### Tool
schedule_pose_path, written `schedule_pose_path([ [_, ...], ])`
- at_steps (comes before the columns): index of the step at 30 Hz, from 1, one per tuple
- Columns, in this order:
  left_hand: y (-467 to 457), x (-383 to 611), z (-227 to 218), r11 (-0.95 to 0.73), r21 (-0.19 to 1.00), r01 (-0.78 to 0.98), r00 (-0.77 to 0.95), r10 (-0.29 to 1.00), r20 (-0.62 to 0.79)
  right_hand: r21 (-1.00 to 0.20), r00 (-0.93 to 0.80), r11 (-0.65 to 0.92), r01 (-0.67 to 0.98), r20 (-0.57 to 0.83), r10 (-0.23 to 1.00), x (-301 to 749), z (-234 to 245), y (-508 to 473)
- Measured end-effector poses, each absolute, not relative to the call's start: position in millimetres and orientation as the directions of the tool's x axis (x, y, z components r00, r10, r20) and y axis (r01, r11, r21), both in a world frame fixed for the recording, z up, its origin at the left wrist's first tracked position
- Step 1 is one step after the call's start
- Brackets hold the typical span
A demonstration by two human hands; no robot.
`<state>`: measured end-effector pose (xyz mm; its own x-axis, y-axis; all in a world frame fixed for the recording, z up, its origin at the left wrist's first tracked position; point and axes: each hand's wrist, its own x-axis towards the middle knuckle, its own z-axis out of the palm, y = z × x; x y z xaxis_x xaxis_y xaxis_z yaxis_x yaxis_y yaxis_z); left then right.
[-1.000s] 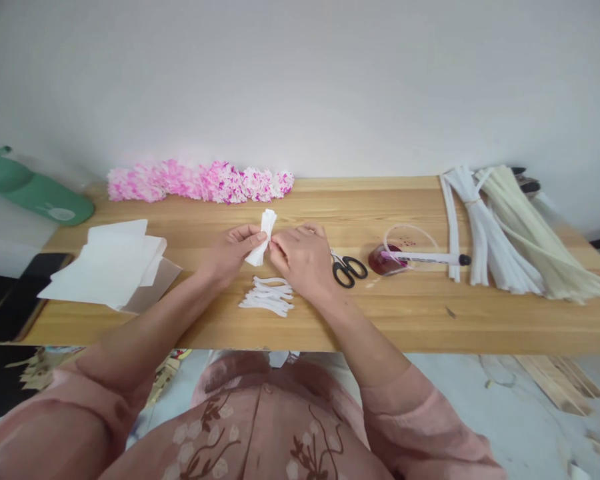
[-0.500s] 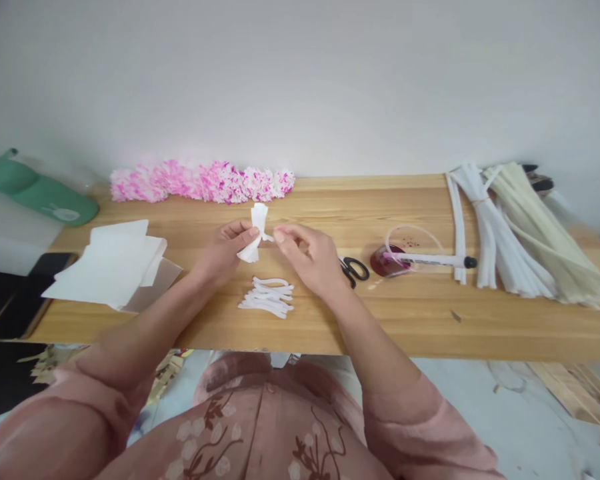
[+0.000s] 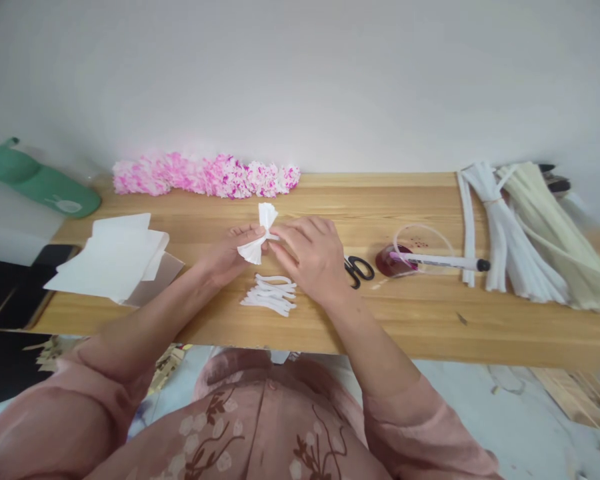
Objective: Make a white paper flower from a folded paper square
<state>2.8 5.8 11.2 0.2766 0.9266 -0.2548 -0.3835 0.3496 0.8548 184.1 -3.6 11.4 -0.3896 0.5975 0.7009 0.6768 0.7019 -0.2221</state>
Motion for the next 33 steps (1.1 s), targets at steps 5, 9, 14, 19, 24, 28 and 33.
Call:
schedule_pose_path([
  [5,2.6,6.0,12.7,0.345,0.875,-0.338,0.284,0.924,-0.255,-0.168,-0.408,0.665,0.727,0.674,0.616,182.6,9.5,-3.6],
  [9,1.6,6.4,14.9,0.317,0.89,-0.328,0.278,0.932,-0.23,-0.179,-0.386,0.635,0.751,0.662,0.643,180.6,7.2,-4.5],
  [14,1.1,7.3,14.3,0.283,0.911,-0.301,0.261,0.943,-0.207,-0.443,-0.286,0.61,0.656,0.603,0.745,175.9,8.7,-7.3],
  [19,-2.9,7.9,12.0,0.058,0.981,-0.188,0.19,0.982,-0.022,-0.964,-0.108,0.2,0.177,0.183,0.977,168.0,9.0,-6.6],
  [24,-7.3,5.4,15.3,-0.243,0.96,0.136,0.153,0.963,0.222,-0.934,-0.315,-0.269,-0.233,-0.19,0.93,167.3,2.4,0.1],
  [28,-2.4,4.9,16.6,-0.012,0.996,-0.089,0.097,0.995,0.02,-0.992,-0.177,0.11,0.066,0.097,0.979,177.1,7.0,-0.6],
  [33,5.5,3.0,13.7,0.26,0.895,-0.363,0.198,0.96,-0.199,-0.549,-0.213,0.603,0.579,0.612,0.762,186.9,14.2,-3.9],
])
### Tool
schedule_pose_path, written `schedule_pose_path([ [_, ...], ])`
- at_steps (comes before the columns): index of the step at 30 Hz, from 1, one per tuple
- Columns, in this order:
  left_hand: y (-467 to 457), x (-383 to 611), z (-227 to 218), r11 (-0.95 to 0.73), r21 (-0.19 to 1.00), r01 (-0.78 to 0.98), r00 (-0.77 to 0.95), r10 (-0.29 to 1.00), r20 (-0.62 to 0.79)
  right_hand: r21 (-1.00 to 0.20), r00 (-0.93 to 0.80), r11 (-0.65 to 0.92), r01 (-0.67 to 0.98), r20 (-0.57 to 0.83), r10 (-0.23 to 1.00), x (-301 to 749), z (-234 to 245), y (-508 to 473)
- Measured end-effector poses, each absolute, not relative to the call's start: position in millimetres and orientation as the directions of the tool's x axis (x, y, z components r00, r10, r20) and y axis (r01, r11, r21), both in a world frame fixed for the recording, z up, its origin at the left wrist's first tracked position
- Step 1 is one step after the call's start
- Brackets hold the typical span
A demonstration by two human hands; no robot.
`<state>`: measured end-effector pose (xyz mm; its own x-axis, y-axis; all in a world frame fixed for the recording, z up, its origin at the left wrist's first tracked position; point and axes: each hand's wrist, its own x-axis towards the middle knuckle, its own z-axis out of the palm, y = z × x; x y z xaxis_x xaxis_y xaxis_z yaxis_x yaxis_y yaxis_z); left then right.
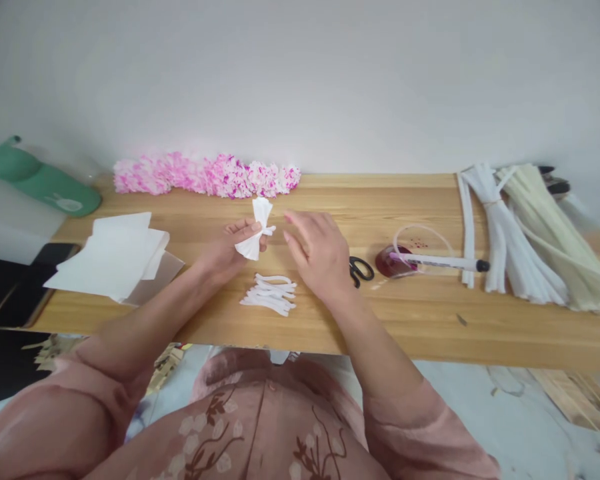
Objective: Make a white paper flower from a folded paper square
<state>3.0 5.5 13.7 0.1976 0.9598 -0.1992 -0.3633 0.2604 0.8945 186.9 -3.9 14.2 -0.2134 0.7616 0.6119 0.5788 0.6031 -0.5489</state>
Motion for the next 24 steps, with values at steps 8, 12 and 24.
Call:
schedule_pose_path([
  [8,0.8,5.7,18.3,0.349,0.851,-0.392,0.313,0.921,-0.234,-0.247,-0.381,0.74,0.625,0.731,0.566,182.7,10.5,-4.4],
  [12,0.4,6.2,19.3,0.357,0.855,-0.376,0.332,0.914,-0.235,-0.189,-0.399,0.704,0.685,0.711,0.579,182.1,10.5,-5.9],
  [24,-5.3,2.8,12.1,-0.412,0.897,0.158,0.174,0.906,0.386,-0.99,-0.16,0.135,0.05,0.126,0.979,168.3,10.8,-11.8],
])
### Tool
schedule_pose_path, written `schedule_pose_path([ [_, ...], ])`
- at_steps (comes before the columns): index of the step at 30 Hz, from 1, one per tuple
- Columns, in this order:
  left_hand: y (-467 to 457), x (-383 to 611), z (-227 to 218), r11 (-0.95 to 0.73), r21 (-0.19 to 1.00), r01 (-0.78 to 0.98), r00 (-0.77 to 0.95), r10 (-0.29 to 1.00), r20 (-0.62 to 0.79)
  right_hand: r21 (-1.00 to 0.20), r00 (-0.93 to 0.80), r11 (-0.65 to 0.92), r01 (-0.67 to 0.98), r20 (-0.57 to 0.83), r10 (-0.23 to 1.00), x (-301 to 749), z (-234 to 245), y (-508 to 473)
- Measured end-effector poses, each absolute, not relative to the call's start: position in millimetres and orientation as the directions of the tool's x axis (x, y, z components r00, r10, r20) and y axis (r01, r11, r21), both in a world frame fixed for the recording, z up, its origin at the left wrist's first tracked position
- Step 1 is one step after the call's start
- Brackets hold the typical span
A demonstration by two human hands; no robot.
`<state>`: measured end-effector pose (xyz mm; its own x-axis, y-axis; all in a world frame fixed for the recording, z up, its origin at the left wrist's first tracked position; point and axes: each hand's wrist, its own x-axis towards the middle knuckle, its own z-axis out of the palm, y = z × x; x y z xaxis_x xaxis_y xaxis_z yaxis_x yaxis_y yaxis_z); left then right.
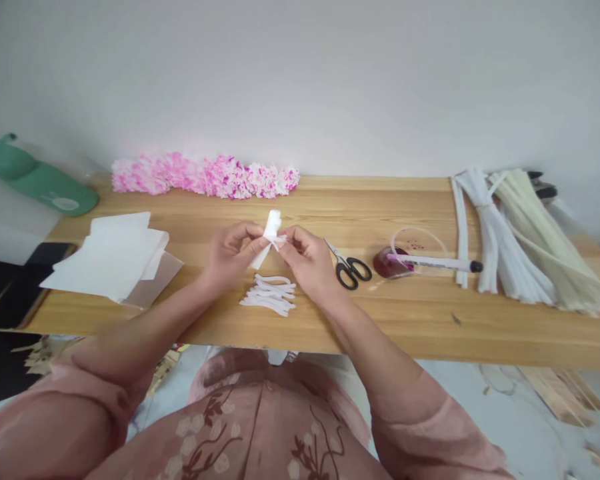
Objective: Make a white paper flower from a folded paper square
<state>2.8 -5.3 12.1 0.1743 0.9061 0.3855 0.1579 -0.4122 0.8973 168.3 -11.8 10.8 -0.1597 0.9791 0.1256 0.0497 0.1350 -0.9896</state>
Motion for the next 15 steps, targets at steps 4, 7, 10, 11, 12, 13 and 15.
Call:
schedule_pose_path([
  [4,-5.7,-2.5,16.9,-0.746,0.511,0.426,0.345,0.657,0.671,-0.893,-0.431,-0.327,-0.309,-0.175,0.885,169.2,11.0,-7.4],
  [7,-4.7,-1.5,18.6,-0.655,0.654,0.379,0.274,0.754,0.597,-0.919,-0.437,-0.3,-0.254,-0.167,0.884,174.9,11.5,-4.3],
  [10,-0.8,1.0,17.2,-0.232,0.969,0.081,0.084,0.971,0.226,-0.998,-0.211,0.044,-0.045,0.053,0.976,182.2,13.0,-4.0],
  [11,0.9,1.4,16.6,-0.073,0.996,-0.054,0.067,0.995,0.077,-0.98,-0.135,0.186,0.067,0.176,0.975,184.2,13.7,-4.5],
  [12,2.4,1.6,16.3,0.054,0.984,-0.169,0.08,0.996,-0.041,-0.927,-0.079,0.319,0.2,0.309,0.948,185.7,14.3,-5.0],
  [13,3.6,1.6,16.1,0.144,0.957,-0.251,0.11,0.987,-0.119,-0.836,-0.065,0.436,0.333,0.44,0.895,186.6,14.8,-5.6],
  [15,4.6,1.5,16.4,0.232,0.911,-0.341,0.168,0.969,-0.183,-0.602,-0.154,0.599,0.528,0.626,0.764,186.4,15.0,-6.3],
])
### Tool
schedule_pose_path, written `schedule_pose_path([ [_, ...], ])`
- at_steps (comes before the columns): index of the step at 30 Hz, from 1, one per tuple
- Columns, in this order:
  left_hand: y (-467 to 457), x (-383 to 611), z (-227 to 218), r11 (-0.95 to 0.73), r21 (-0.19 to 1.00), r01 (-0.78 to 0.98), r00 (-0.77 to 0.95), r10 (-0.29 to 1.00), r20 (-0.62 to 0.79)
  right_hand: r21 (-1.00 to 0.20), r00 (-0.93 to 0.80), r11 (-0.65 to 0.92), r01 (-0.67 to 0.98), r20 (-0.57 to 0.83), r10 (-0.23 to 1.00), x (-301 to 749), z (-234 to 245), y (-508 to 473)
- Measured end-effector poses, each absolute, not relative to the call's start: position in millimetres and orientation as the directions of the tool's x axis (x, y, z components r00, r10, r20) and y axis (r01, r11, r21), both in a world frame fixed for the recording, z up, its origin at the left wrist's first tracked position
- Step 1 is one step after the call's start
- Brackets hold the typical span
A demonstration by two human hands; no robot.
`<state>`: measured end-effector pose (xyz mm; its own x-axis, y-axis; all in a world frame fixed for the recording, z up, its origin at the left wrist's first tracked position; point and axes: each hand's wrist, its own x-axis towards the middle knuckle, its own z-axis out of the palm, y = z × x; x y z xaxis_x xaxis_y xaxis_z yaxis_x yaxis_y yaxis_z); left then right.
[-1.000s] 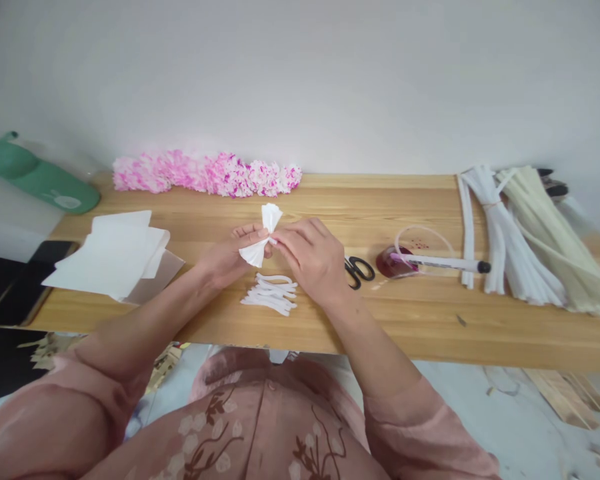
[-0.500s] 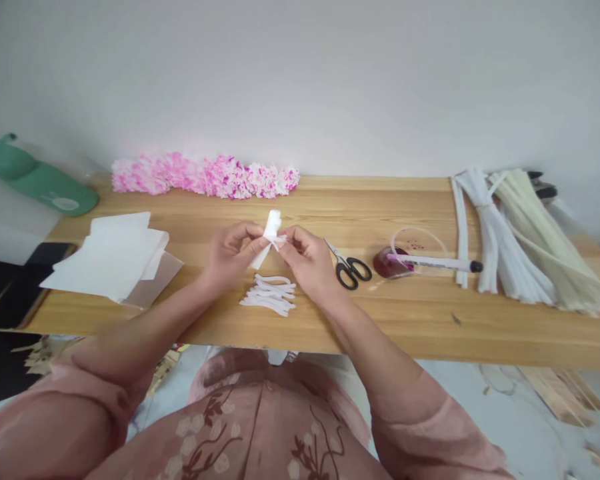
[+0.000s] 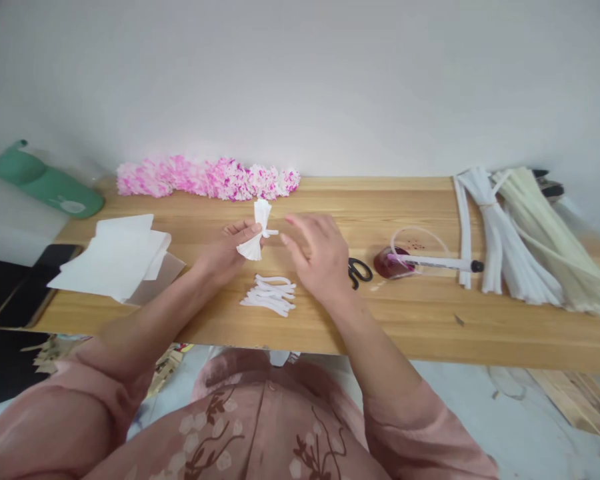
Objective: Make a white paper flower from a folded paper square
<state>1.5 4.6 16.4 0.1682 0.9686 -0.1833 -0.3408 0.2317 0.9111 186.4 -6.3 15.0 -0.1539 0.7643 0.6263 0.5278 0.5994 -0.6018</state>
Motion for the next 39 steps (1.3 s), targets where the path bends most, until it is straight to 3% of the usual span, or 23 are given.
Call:
schedule_pose_path([
  [2,3.9,1.9,16.9,0.263,0.884,-0.386,0.216,0.958,-0.191,-0.415,-0.287,0.687,0.597,0.689,0.666,184.3,14.3,-6.4],
  [5,1.8,3.7,17.2,0.295,0.855,-0.426,0.268,0.944,-0.193,-0.314,-0.367,0.727,0.61,0.702,0.611,180.6,12.4,-5.9],
  [12,-0.7,8.7,15.4,0.357,0.835,-0.418,0.319,0.919,-0.233,-0.255,-0.363,0.708,0.658,0.717,0.595,179.1,8.8,-8.3],
  [14,-2.6,10.0,14.9,0.33,0.855,-0.4,0.308,0.927,-0.214,-0.288,-0.329,0.692,0.662,0.719,0.613,177.8,8.7,-11.3],
  [16,-5.4,10.7,14.4,0.239,0.905,-0.351,0.269,0.952,-0.147,-0.406,-0.257,0.662,0.63,0.696,0.671,175.0,9.0,-14.6],
  [19,-8.7,8.5,14.2,-0.123,0.987,-0.103,0.16,0.977,0.139,-0.768,-0.083,0.486,0.417,0.5,0.862,168.8,9.3,-17.1],
  [21,-8.7,4.6,14.4,-0.466,0.862,0.202,0.166,0.883,0.439,-0.971,-0.068,0.223,0.085,0.217,0.974,165.5,9.2,-16.2],
  [23,-7.1,0.1,14.6,-0.707,0.574,0.412,0.277,0.698,0.66,-0.966,-0.197,-0.107,-0.233,-0.061,0.979,164.4,9.4,-13.4],
  [25,-5.1,-3.1,14.9,-0.807,0.372,0.458,0.373,0.554,0.744,-0.846,-0.362,-0.363,-0.391,-0.222,0.905,166.0,9.6,-9.7],
  [27,-3.9,-4.3,15.7,-0.819,0.368,0.44,0.394,0.544,0.74,-0.752,-0.461,-0.497,-0.432,-0.29,0.839,169.7,9.4,-5.9],
  [29,-3.6,-4.2,17.2,-0.732,0.556,0.394,0.327,0.677,0.66,-0.719,-0.478,-0.537,-0.441,-0.318,0.819,174.0,8.3,-2.6],
  [31,-3.7,-3.9,18.6,-0.529,0.805,0.269,0.213,0.847,0.487,-0.726,-0.442,-0.514,-0.457,-0.316,0.839,177.6,6.9,-0.1],
  [33,-3.6,-3.9,19.3,-0.291,0.953,0.085,0.136,0.951,0.278,-0.75,-0.403,-0.471,-0.465,-0.294,0.867,179.6,6.0,1.7],
  [36,-4.0,-2.5,18.8,-0.094,0.994,-0.05,0.134,0.986,0.1,-0.773,-0.36,-0.423,-0.473,-0.269,0.893,180.2,6.1,3.2],
  [39,-7.2,2.7,18.1,-0.068,0.998,0.011,0.205,0.977,0.064,-0.754,-0.355,-0.437,-0.491,-0.285,0.891,178.7,6.5,4.1],
])
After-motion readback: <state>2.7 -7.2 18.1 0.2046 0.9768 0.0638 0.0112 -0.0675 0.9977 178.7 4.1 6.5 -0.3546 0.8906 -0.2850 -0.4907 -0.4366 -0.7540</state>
